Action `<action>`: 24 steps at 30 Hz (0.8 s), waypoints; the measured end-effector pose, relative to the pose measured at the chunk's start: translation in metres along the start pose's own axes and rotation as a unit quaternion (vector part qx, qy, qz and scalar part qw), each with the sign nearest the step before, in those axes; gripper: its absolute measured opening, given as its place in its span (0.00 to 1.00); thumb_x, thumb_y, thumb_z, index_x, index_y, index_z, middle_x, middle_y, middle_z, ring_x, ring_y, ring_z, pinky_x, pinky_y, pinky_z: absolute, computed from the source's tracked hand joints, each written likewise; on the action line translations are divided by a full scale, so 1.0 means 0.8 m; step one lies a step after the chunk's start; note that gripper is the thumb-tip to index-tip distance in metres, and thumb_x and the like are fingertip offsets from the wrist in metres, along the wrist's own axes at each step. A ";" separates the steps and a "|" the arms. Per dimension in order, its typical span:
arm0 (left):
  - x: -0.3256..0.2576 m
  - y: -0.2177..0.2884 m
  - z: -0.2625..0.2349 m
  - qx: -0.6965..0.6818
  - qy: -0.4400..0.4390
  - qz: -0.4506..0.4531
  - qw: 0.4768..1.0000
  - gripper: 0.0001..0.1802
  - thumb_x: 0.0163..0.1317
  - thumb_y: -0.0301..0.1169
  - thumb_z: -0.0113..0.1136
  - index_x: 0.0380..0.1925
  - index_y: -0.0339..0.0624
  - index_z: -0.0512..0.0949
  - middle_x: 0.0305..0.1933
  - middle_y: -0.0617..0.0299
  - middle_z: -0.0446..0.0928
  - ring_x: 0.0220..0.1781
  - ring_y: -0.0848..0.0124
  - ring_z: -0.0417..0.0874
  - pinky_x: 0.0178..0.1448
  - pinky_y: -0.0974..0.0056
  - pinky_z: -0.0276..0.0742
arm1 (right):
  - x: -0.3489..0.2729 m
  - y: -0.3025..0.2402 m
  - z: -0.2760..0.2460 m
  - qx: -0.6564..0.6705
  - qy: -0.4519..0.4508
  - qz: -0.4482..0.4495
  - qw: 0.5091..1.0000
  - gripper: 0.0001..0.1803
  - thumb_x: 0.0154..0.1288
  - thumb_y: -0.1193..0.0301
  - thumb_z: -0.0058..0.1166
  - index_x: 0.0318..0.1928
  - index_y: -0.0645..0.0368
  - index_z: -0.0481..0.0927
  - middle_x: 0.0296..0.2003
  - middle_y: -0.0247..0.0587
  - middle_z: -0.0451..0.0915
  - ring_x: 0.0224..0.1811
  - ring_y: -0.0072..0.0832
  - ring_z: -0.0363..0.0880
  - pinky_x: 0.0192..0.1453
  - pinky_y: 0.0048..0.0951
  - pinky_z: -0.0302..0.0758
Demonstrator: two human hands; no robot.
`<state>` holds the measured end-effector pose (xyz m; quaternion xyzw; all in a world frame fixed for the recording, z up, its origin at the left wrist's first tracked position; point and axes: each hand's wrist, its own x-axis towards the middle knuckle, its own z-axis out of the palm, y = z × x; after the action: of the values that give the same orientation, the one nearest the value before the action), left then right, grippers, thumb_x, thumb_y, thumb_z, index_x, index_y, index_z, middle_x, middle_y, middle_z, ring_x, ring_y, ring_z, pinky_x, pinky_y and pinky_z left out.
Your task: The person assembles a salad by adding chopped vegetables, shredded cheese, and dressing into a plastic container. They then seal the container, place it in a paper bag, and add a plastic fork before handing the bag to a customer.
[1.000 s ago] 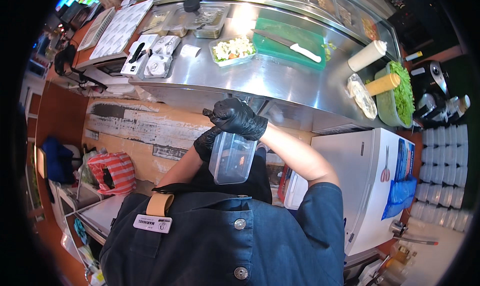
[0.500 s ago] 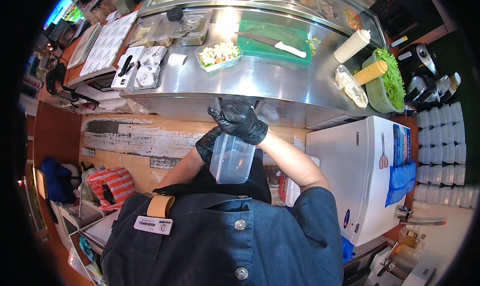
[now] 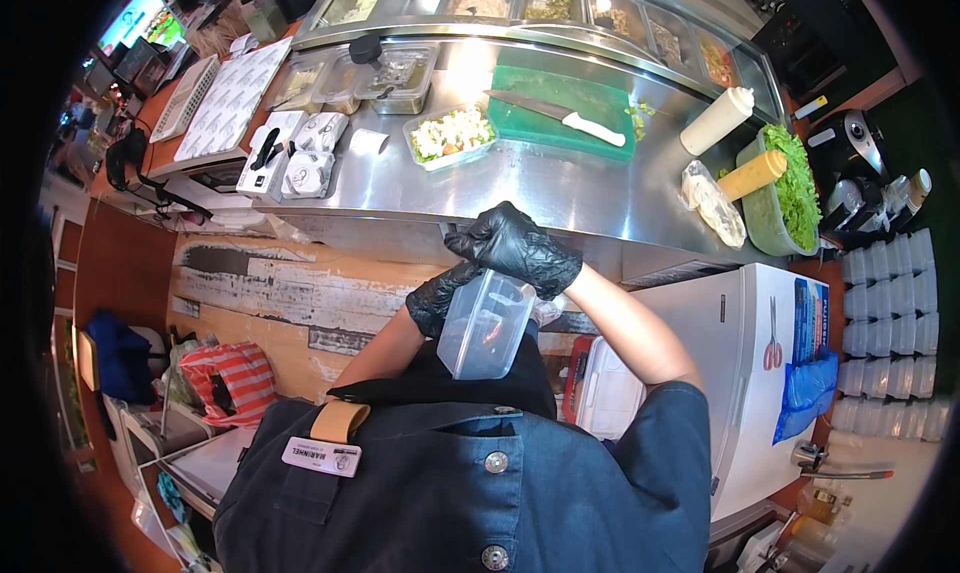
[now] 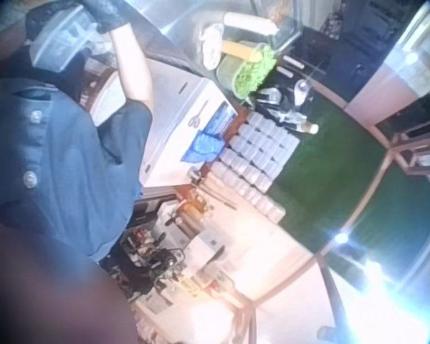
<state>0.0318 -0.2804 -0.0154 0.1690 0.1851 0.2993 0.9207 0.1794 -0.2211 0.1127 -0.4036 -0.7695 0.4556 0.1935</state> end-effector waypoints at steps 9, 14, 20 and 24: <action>0.020 0.019 0.017 -0.009 0.012 0.038 0.999 0.31 0.60 0.43 0.62 0.59 0.40 0.69 0.57 0.53 0.75 0.56 0.62 0.78 0.61 0.60 0.75 | 0.000 0.003 -0.015 -0.157 0.163 -0.297 0.928 0.11 0.56 0.73 0.62 0.19 0.60 0.77 0.14 0.41 0.72 0.16 0.36 0.73 0.21 0.35 0.68; 0.017 0.033 0.027 -0.011 -0.014 0.027 0.999 0.33 0.56 0.42 0.67 0.61 0.47 0.68 0.56 0.60 0.74 0.54 0.69 0.77 0.59 0.64 0.73 | 0.004 0.010 -0.021 -0.174 0.187 -0.384 0.887 0.11 0.43 0.77 0.64 0.32 0.58 0.82 0.16 0.37 0.69 0.15 0.35 0.67 0.20 0.34 0.63; 0.005 0.027 0.023 0.027 -0.015 0.101 0.994 0.29 0.57 0.43 0.65 0.57 0.44 0.71 0.55 0.57 0.76 0.54 0.66 0.79 0.59 0.60 0.76 | 0.011 0.009 -0.001 -0.213 0.209 -0.470 0.831 0.18 0.43 0.76 0.63 0.40 0.57 0.81 0.17 0.37 0.67 0.16 0.34 0.67 0.18 0.34 0.64; -0.010 0.024 0.017 -0.002 0.002 0.082 0.997 0.31 0.56 0.44 0.66 0.58 0.46 0.71 0.55 0.58 0.76 0.53 0.66 0.79 0.56 0.59 0.78 | 0.015 0.000 0.017 -0.188 0.241 -0.452 0.838 0.17 0.45 0.75 0.62 0.41 0.57 0.80 0.18 0.38 0.68 0.16 0.34 0.68 0.19 0.34 0.65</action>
<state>0.0224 -0.2739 0.0065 0.1816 0.1715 0.3744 0.8930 0.1634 -0.2186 0.1048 -0.1365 -0.8664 0.0526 0.4774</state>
